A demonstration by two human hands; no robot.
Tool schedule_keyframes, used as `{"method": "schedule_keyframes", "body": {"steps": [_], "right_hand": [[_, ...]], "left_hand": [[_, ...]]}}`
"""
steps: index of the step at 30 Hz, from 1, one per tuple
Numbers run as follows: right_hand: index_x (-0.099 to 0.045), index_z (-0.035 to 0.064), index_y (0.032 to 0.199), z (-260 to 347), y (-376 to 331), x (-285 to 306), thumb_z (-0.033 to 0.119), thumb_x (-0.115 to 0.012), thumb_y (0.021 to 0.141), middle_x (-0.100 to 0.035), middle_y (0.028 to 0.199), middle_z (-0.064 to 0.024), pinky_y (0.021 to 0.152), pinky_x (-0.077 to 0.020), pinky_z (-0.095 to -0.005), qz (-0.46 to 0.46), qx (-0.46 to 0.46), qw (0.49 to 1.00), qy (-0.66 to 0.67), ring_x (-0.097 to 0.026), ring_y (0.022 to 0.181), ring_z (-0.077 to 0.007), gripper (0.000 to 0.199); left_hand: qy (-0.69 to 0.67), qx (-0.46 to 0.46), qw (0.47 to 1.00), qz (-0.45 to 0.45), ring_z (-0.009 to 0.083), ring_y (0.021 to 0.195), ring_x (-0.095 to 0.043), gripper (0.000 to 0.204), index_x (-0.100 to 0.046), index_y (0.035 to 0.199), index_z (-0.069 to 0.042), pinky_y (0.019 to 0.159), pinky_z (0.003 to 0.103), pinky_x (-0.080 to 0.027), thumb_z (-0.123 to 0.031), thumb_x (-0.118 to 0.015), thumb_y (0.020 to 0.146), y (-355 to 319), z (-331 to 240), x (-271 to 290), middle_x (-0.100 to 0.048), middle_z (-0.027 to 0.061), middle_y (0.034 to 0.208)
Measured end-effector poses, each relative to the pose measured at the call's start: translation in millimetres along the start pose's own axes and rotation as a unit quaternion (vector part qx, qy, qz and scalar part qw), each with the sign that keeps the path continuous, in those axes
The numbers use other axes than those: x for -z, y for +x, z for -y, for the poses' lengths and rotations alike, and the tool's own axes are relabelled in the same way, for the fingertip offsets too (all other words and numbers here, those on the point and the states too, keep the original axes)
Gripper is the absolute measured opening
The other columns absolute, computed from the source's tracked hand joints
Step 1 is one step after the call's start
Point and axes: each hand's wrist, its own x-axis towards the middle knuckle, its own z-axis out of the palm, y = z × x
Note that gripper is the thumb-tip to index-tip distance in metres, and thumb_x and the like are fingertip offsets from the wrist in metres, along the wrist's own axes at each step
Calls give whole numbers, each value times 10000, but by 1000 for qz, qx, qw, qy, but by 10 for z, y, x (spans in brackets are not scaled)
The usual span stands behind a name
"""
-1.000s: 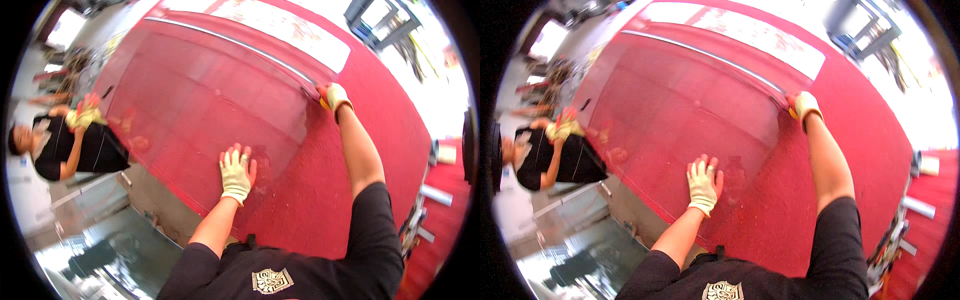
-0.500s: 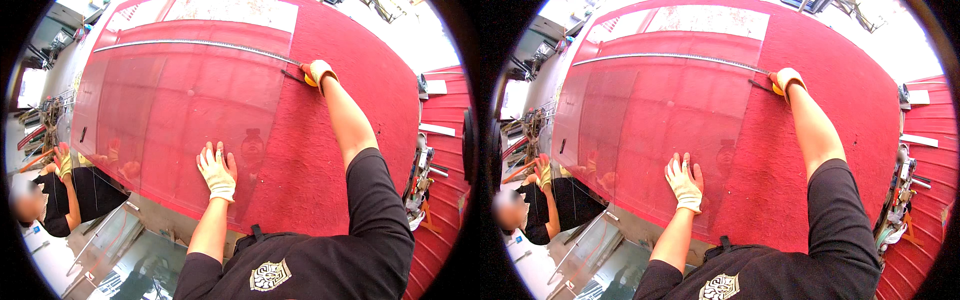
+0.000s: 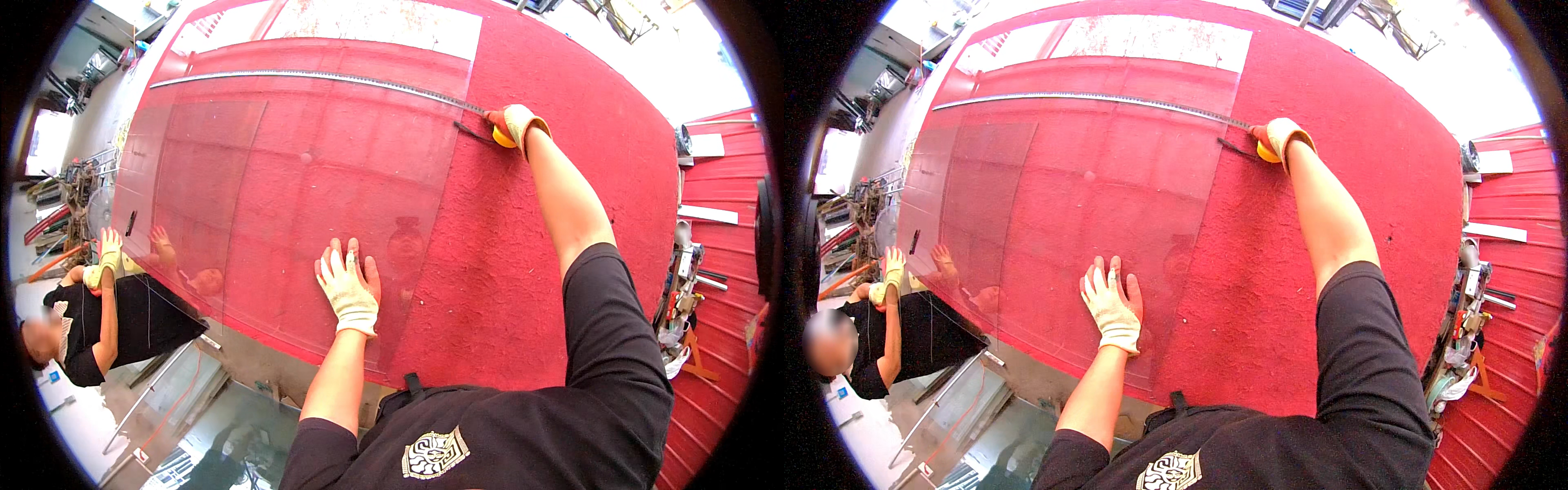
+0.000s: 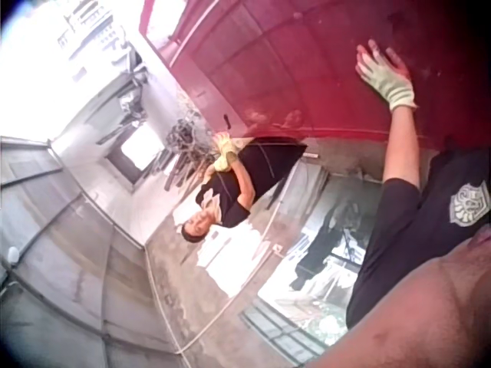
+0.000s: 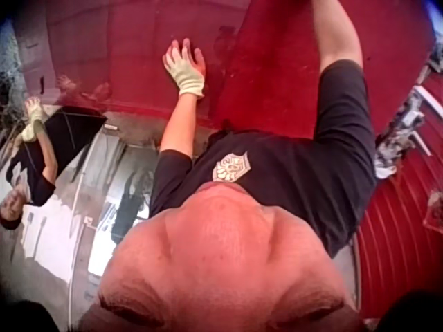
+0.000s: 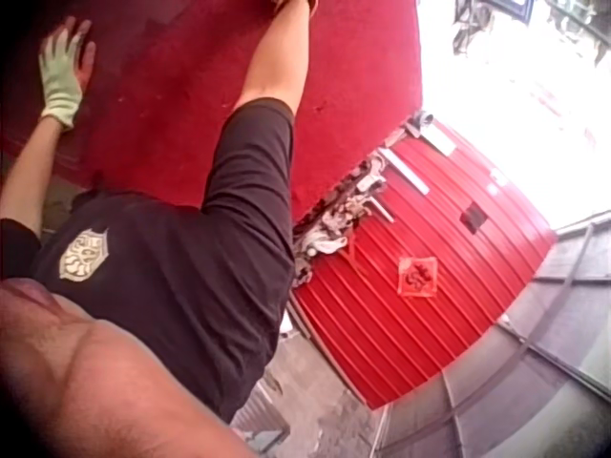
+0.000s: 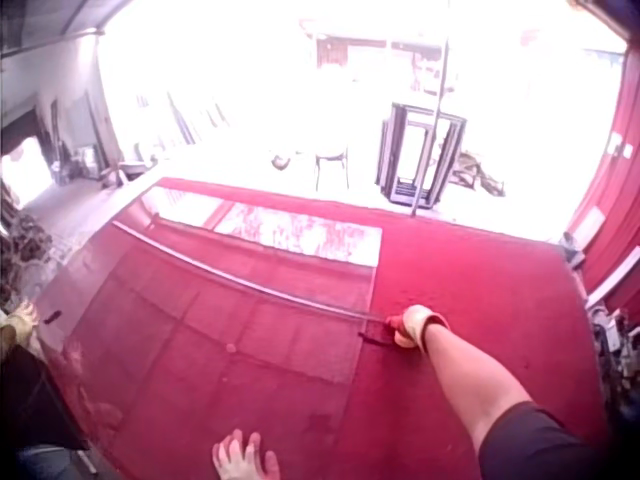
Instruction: The person measures a large sheet of glass on a red table using a tape measure, marks it with a scribe tool guided by a wooden frame, and records measurements in a notebook.
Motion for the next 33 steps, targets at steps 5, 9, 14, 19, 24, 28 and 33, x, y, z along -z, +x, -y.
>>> {"method": "schedule_keyframes", "body": {"steps": [5,9,14,19,24,28,33], "right_hand": [[-730,10,1390,-20,66,15,621,-674,1029,-702,1452,-244,1161,-479,-513,32,-5,999,18,-623,1412,-403,712],[-754,13,1365,-75,-12,183,534,-682,1056,-750,1370,-200,1085,-528,-468,155,53,981,101,-684,1297,-331,610],[-790,26,1261,144,-728,421,379,-707,1087,-813,1026,-88,643,-618,-276,367,65,816,441,-752,821,-124,403],[-760,28,1188,168,-1455,116,375,-725,1075,-777,914,-18,613,-617,-290,459,117,668,573,-741,741,-112,367],[-763,46,1103,-144,-2281,-555,374,-706,1079,-756,904,-45,669,-585,-291,406,68,708,573,-711,771,-141,334],[-726,40,1176,-696,-3072,-1144,379,-632,1121,-715,903,-25,668,-574,-279,448,30,675,586,-684,788,-132,357],[-685,56,1286,-1109,-4067,-1674,401,-583,1143,-707,966,-29,693,-588,-317,444,-69,642,621,-670,795,-161,387]], "left_hand": [[6,0,1000,6,446,1422,-531,532,-624,1498,-140,1246,634,-353,-271,-721,992,-9,-11,11,-572,214,1553],[1,-2,1000,1,441,1425,-530,519,-637,1486,-133,1249,632,-350,-282,-715,995,6,2,-11,-574,215,1551],[14,14,1000,7,426,1435,-528,498,-670,1453,-117,1267,622,-331,-304,-708,993,-11,-6,37,-592,209,1541],[7,2,1000,3,437,1435,-522,531,-633,1480,-115,1250,634,-346,-269,-727,980,-1,-13,58,-580,220,1537],[5,20,1000,6,412,1457,-503,495,-673,1457,-123,1277,608,-315,-326,-693,1006,-46,-4,112,-578,198,1548],[-9,32,999,-8,394,1470,-490,496,-692,1457,-129,1296,589,-295,-358,-675,1017,-88,47,176,-576,171,1561],[-22,35,998,-38,377,1474,-485,507,-689,1469,-144,1306,576,-287,-385,-658,1024,-186,140,185,-575,152,1567]]}}
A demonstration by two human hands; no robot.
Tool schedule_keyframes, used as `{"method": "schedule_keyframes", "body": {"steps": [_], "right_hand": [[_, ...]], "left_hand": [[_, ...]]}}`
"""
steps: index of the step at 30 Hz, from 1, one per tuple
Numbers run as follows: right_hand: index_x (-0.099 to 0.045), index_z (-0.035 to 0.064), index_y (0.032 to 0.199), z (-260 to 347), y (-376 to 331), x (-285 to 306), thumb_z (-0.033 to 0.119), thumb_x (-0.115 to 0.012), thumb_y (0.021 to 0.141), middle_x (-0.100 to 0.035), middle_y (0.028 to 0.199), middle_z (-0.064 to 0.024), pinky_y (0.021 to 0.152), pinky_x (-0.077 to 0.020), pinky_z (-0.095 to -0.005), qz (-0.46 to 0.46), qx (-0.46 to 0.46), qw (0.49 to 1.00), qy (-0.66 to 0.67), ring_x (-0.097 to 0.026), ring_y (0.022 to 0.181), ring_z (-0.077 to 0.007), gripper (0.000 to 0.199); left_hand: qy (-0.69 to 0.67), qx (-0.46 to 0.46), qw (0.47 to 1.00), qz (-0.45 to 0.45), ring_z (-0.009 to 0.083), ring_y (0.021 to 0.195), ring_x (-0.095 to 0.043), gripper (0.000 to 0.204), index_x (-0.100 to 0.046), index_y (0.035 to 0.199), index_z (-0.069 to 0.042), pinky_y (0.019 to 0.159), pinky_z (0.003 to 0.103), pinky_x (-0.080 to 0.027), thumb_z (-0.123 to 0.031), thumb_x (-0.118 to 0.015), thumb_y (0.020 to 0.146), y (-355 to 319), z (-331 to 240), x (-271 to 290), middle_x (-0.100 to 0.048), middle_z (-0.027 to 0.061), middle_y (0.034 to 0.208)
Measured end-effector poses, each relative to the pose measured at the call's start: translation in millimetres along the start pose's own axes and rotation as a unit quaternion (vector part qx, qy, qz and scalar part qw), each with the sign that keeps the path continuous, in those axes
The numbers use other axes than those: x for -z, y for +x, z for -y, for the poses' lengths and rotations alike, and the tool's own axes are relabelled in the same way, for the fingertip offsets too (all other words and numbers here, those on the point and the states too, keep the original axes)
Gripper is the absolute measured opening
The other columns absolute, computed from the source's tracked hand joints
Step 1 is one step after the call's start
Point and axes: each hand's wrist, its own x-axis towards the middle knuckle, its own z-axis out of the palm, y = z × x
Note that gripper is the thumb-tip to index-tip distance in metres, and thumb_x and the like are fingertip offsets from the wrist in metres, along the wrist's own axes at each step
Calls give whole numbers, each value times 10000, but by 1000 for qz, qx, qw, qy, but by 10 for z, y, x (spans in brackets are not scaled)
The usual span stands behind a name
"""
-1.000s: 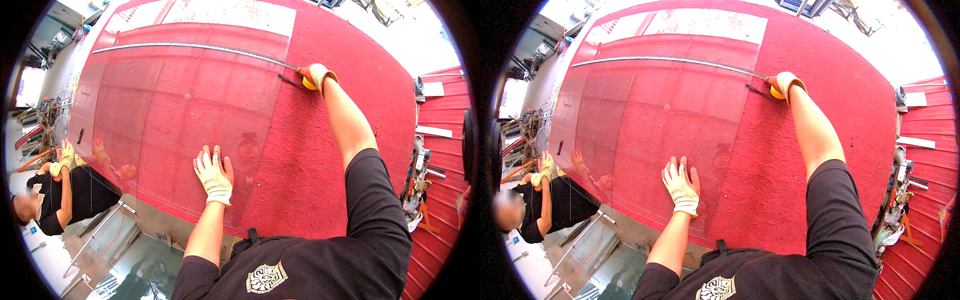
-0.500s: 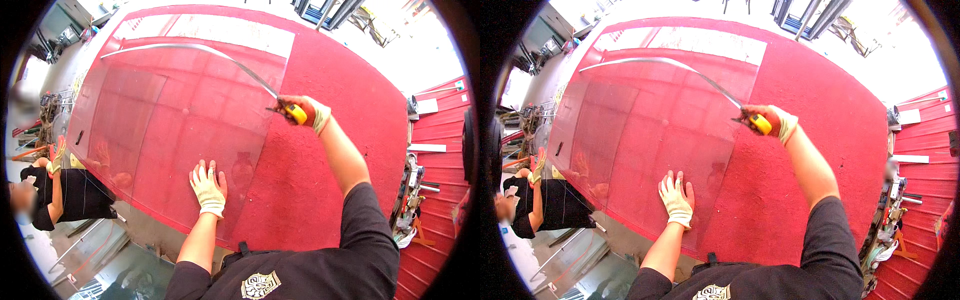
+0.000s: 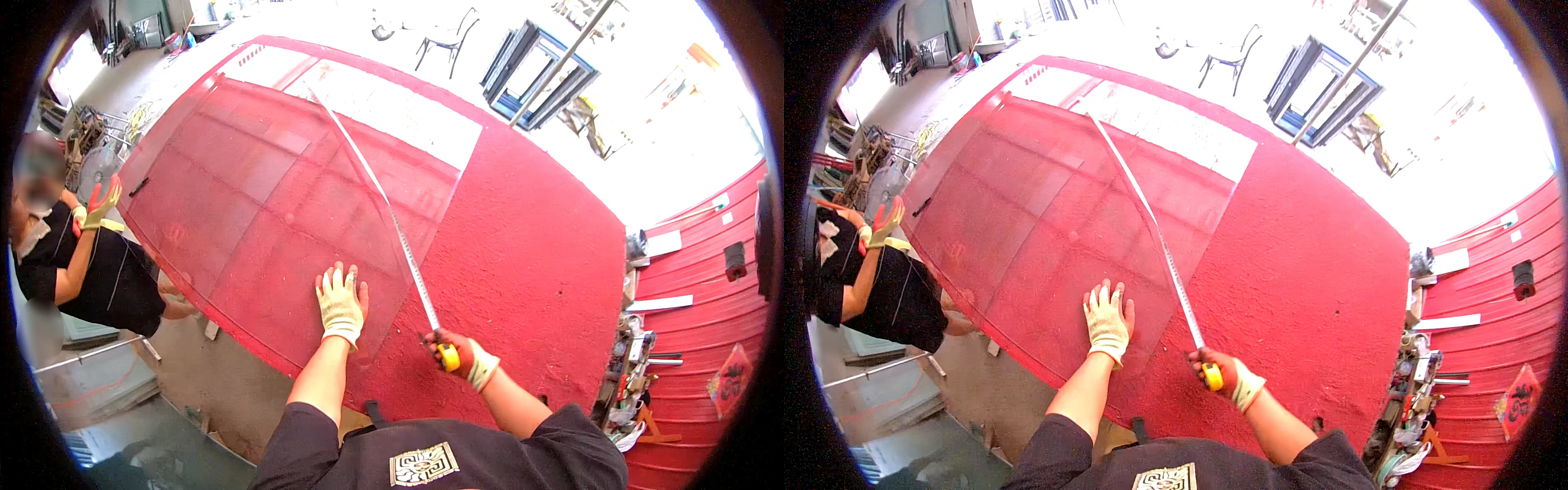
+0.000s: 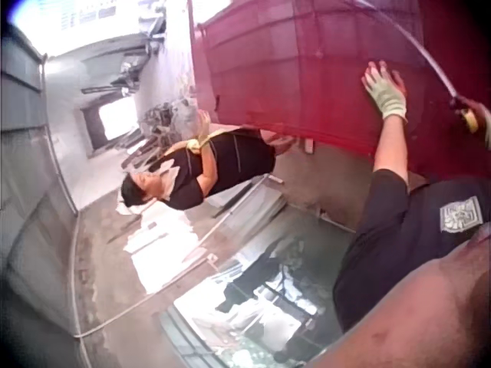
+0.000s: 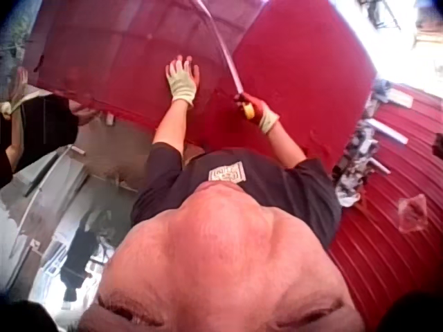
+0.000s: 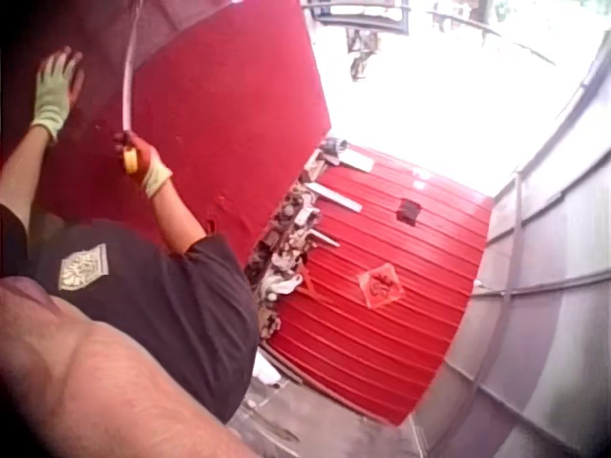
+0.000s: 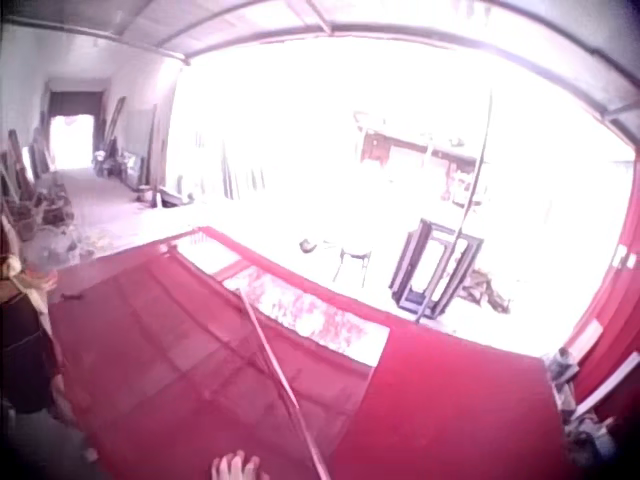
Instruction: The person measures a large sheet of glass on a red table using a tape measure, marks it with a scribe tool guided by a wooden frame, and records measurements in a notebook.
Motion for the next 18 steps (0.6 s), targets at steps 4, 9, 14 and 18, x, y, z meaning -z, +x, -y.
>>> {"method": "schedule_keyframes", "body": {"steps": [4,9,14,18], "right_hand": [[-660,61,1286,-661,-43,-200,376,-591,1147,-710,993,-41,753,-598,-354,29,-12,1000,-5,-668,839,-183,351],[-649,85,1272,-1257,-34,-419,333,-599,1148,-717,1077,-60,885,-609,-405,55,2,995,82,-701,960,-238,282],[-632,94,1277,-1771,53,-698,324,-591,1153,-721,1156,-77,989,-608,-447,92,-44,990,92,-711,1072,-268,265],[-626,64,1251,-2270,147,-820,334,-511,1182,-729,1193,-118,1016,-607,-474,54,-60,991,107,-724,1126,-297,301]], "left_hand": [[-43,-31,998,16,362,1531,-448,528,-675,1481,-141,1323,561,-267,-386,-661,1014,-123,112,-128,-541,157,1624],[-104,-121,985,72,395,1528,-468,501,-689,1441,-145,1305,563,-314,-311,-727,970,-786,545,230,-574,178,1593],[-81,-62,994,45,402,1507,-488,471,-711,1399,-155,1281,574,-333,-267,-750,943,-2019,846,747,-584,156,1579],[-122,31,992,35,447,1438,-534,469,-655,1439,-134,1209,545,-429,-240,-716,986,-3068,844,953,-595,213,1545]]}}
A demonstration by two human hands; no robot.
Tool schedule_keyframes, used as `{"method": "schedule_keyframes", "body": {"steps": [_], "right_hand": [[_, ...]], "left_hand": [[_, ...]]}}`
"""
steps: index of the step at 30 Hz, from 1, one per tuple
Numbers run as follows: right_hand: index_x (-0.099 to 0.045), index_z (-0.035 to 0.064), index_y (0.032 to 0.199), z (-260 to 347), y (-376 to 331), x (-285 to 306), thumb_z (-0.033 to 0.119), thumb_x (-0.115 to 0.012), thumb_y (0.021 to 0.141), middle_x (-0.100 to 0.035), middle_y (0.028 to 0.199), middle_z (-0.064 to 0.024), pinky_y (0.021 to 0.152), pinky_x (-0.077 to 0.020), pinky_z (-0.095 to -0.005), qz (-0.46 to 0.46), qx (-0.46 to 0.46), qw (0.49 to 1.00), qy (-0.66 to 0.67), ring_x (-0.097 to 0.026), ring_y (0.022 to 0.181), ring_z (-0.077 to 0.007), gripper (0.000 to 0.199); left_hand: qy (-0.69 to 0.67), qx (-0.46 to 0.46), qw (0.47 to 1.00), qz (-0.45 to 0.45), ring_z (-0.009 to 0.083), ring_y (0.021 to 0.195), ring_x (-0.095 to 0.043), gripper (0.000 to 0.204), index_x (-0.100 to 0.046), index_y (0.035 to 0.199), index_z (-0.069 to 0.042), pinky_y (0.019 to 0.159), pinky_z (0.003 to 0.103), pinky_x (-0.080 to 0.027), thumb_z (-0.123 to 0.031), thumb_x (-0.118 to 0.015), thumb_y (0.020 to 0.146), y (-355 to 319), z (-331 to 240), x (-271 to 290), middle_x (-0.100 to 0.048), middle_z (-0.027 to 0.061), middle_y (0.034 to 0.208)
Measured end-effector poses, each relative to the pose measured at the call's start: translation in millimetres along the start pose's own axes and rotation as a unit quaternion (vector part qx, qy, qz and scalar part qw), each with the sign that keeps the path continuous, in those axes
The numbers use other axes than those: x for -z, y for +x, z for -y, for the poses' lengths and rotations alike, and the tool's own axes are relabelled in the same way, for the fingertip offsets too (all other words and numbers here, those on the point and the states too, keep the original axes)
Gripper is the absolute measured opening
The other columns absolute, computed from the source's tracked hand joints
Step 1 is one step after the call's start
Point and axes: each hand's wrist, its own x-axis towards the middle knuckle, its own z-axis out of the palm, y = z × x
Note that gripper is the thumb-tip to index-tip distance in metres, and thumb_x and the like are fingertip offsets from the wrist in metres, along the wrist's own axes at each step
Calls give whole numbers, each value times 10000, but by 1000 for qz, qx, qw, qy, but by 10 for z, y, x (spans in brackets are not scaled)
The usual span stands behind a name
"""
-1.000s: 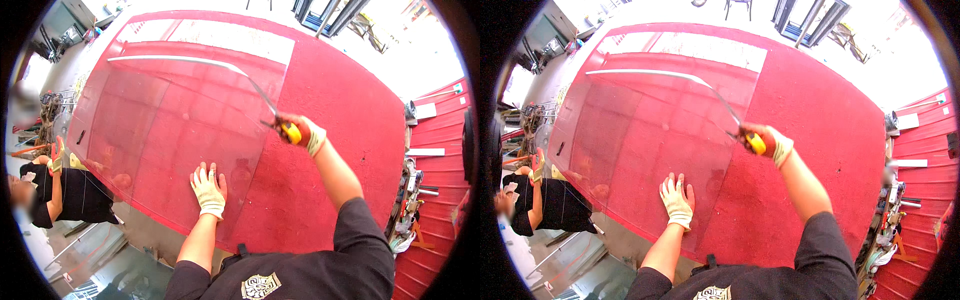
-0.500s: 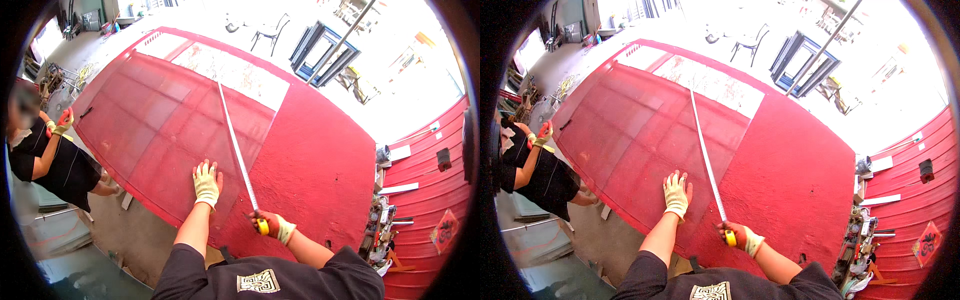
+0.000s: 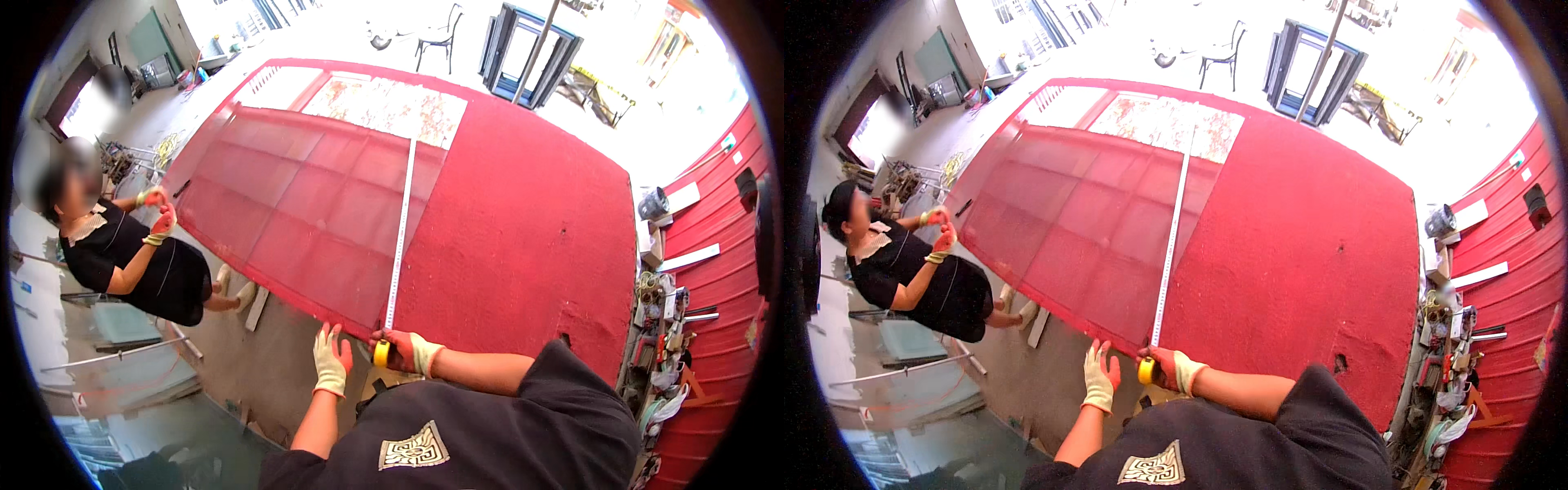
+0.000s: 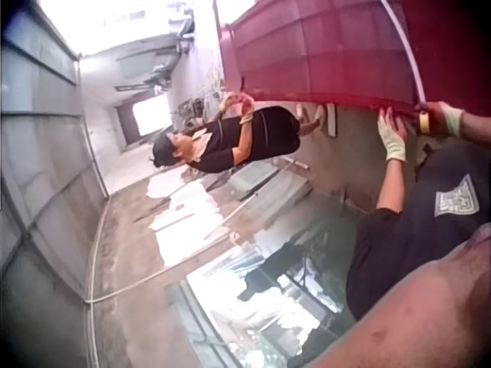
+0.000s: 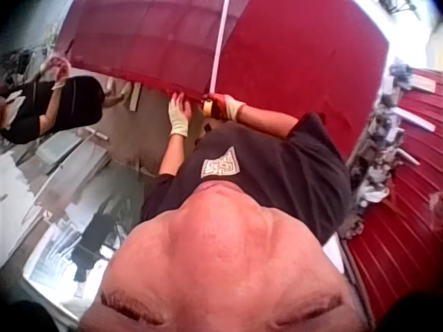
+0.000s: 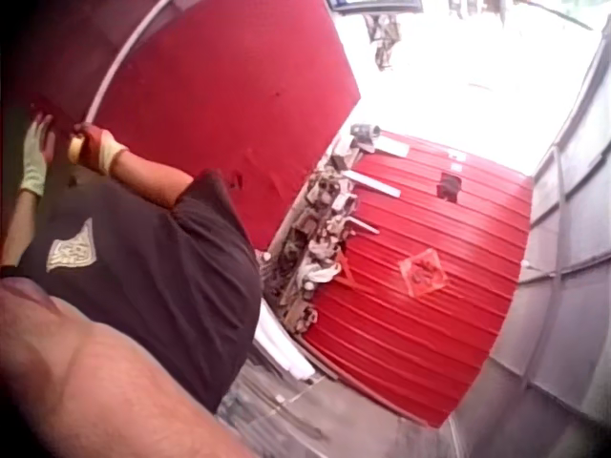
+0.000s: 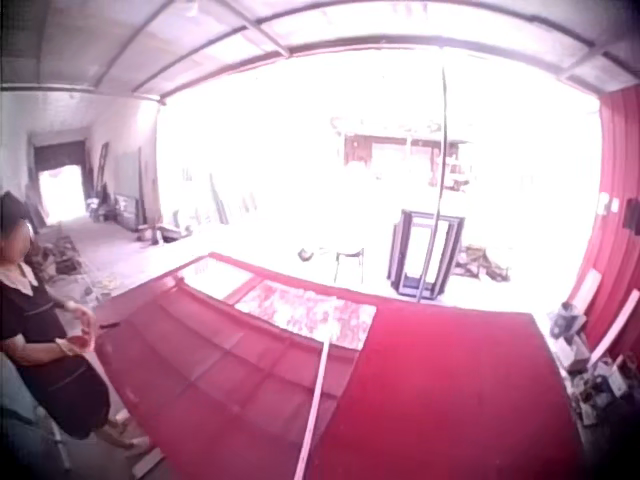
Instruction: The person measures a large sheet of glass on a red table using a tape measure, marks it with a scribe tool guided by a wooden frame, and records measurements in a notebook.
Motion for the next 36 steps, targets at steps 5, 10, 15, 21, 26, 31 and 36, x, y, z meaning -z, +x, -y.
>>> {"method": "schedule_keyframes", "body": {"steps": [5,10,15,21,26,31,36], "right_hand": [[-636,101,1149,-413,181,-409,331,-584,1140,-735,1048,-73,896,-642,-447,-9,-57,998,-15,-742,979,-264,237],[-675,117,1048,-567,611,-529,261,-666,1071,-741,965,-45,821,-641,-405,-56,-30,998,-1,-739,888,-236,146],[-713,183,1024,-484,1097,-643,407,-689,1027,-722,936,-40,728,-597,-430,-73,-9,997,-33,-701,827,-257,225],[-688,149,1128,-438,1176,-781,398,-525,1169,-749,1026,-49,797,-643,-477,-86,42,995,-19,-744,927,-267,300],[-656,150,1207,-618,1320,-853,487,-451,1185,-770,1068,-84,823,-665,-493,-53,53,997,-2,-760,962,-284,395],[-645,139,1247,-968,1570,-1121,555,-430,1173,-754,1117,-108,854,-642,-553,-80,2,996,-33,-743,973,-334,474],[-648,136,1233,-1211,1705,-1246,537,-418,1180,-759,1042,-94,831,-636,-560,-67,21,997,-15,-751,932,-326,466]], "left_hand": [[-86,320,907,259,447,1317,-667,512,-698,1386,-38,1095,488,-529,-416,-583,1062,-2049,830,73,-701,294,1383],[-24,455,793,404,480,1328,-647,576,-755,1326,-54,1117,521,-514,-443,-477,1004,-3881,801,802,-699,292,1381],[-74,514,774,362,471,1243,-694,559,-724,1375,-70,1101,512,-526,-440,-479,1035,-5015,1004,720,-702,274,1395],[-228,282,859,362,362,1447,-548,536,-614,1534,-146,1209,433,-422,-422,-486,1093,-4839,1248,338,-627,220,1526],[-250,419,859,157,336,1366,-653,558,-622,1518,-18,1158,420,-495,-401,-573,1115,-3864,922,849,-685,176,1493],[-310,488,808,107,294,1345,-651,506,-636,1501,-23,1157,386,-485,-344,-602,1110,-3988,1391,1093,-686,182,1466],[-243,549,781,169,309,1316,-672,509,-703,1394,-3,1128,401,-504,-376,-578,1070,-4876,2083,1154,-736,202,1362]]}}
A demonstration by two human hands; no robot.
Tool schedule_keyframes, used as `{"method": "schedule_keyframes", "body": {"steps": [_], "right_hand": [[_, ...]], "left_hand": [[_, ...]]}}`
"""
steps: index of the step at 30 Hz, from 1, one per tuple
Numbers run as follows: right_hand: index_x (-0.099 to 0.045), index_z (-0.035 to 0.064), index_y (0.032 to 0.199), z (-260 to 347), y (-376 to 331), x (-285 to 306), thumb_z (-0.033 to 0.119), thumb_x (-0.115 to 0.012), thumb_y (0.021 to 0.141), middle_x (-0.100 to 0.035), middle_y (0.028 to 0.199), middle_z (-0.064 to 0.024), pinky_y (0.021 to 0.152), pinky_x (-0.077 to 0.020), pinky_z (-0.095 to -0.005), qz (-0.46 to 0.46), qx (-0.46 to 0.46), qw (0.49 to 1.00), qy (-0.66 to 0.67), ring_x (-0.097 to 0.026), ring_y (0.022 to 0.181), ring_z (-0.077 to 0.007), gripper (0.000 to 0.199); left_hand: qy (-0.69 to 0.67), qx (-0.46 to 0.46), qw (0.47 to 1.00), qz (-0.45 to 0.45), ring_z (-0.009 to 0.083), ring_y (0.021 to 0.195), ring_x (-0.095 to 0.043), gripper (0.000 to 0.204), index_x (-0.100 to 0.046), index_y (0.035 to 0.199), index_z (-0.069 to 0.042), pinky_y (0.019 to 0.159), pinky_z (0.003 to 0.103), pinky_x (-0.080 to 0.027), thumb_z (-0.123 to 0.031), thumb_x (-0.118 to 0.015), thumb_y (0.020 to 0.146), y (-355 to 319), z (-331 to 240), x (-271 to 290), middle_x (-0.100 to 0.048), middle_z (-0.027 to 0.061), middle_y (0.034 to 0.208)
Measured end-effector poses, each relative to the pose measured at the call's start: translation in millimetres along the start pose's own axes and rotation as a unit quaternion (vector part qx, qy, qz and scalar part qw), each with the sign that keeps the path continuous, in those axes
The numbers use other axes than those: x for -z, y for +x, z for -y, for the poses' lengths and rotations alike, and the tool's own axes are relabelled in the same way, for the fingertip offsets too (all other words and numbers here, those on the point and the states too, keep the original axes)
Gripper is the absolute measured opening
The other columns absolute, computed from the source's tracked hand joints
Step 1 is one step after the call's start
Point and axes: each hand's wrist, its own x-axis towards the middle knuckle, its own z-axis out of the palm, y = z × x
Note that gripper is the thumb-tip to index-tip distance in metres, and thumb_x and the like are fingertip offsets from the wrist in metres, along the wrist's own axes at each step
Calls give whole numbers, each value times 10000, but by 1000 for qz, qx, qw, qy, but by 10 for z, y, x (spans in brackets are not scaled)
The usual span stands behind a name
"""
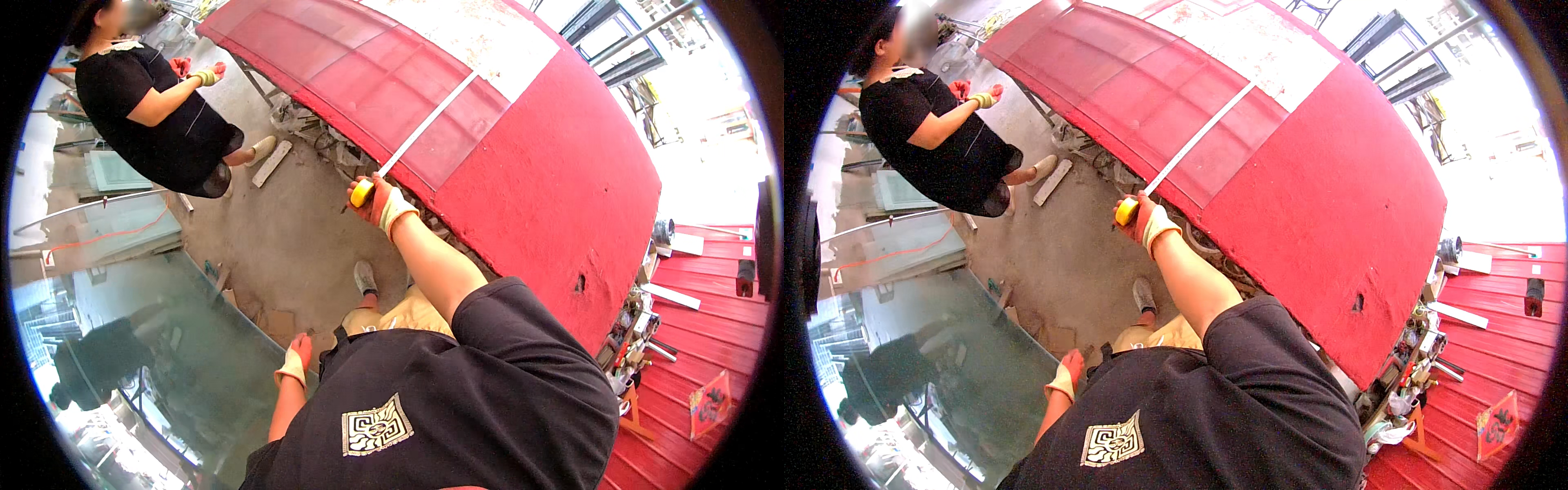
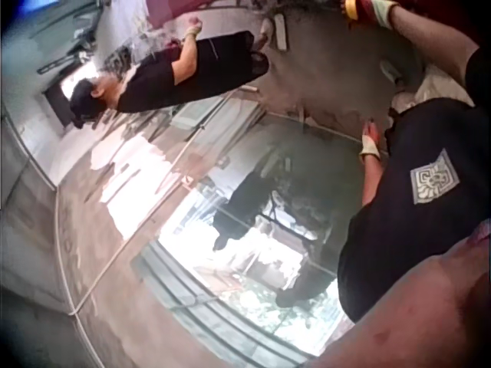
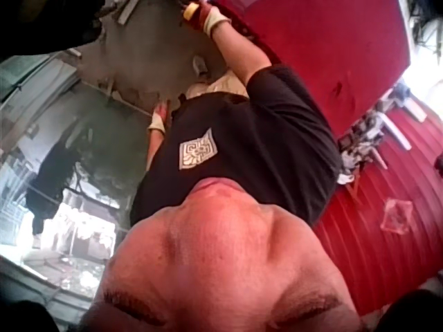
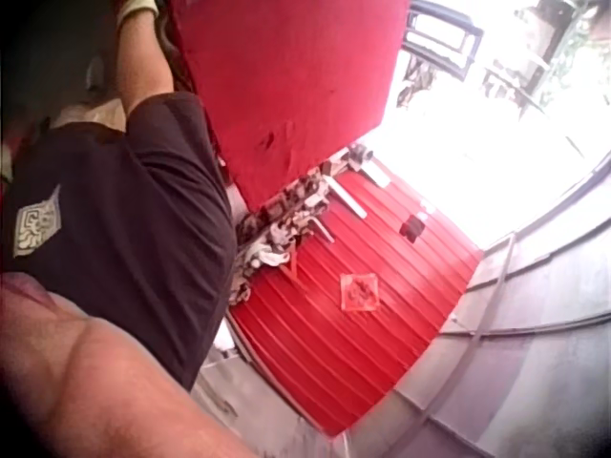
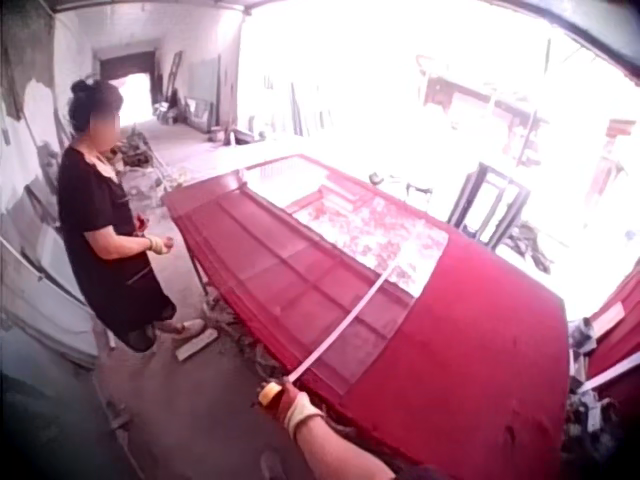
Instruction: The person measures a large sheet of glass on a red table using a tape measure, marks it with a scribe tool guided by a wooden frame, and records measurements in a notebook.
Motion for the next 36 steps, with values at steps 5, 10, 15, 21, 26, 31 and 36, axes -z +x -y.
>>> {"method": "schedule_keyframes", "body": {"steps": [5,10,15,21,26,31,36], "right_hand": [[-650,125,1207,-70,-144,35,523,-431,1180,-752,1026,-101,804,-638,-553,-22,35,999,-14,-749,915,-326,456],[-686,110,1195,-22,-573,240,480,-468,1170,-733,1025,-83,844,-646,-528,-42,117,991,-43,-736,909,-285,430],[-700,108,1200,149,-1350,659,449,-519,1157,-724,947,-39,803,-653,-485,24,200,980,0,-707,814,-227,389],[-706,67,1233,523,-2547,1757,477,-521,1165,-684,862,-55,688,-634,-386,-18,321,947,-13,-679,736,-212,455],[-690,19,1273,629,-3537,3227,390,-489,1183,-681,839,-43,647,-598,-343,10,361,930,-62,-664,702,-168,432],[-692,8,1303,-186,-4721,4883,377,-515,1173,-714,882,-66,652,-589,-325,-47,391,914,-95,-682,748,-163,429],[-740,44,1361,-1222,-5641,5932,326,-571,1134,-730,974,-55,794,-538,-307,-82,450,881,-119,-651,863,-145,399]], "left_hand": [[75,-17,996,38,215,676,-575,384,-651,899,-87,638,406,-474,-412,-521,1058,-76,667,258,-634,51,773],[25,82,994,75,356,971,-718,472,-745,1189,9,899,465,-548,-372,-508,1042,366,771,289,-789,193,1064],[34,-32,994,96,308,754,-612,374,-666,935,7,736,478,-508,-322,-508,1016,792,84,-17,-646,202,830],[71,-118,971,196,128,690,-497,251,-596,923,-152,576,323,-383,-347,-520,1061,821,-1196,-531,-542,-18,793],[223,-146,936,230,129,696,-506,223,-603,973,-150,563,322,-378,-340,-522,1057,630,-1818,-989,-566,-26,821],[179,-94,967,153,162,773,-542,295,-681,1169,-96,680,368,-462,-319,-542,1037,-24,-1731,-2109,-568,8,847],[573,-544,539,293,422,1248,-668,437,-693,1348,-81,1046,431,-532,-331,-482,1059,360,-995,-2812,-716,245,1340]]}}
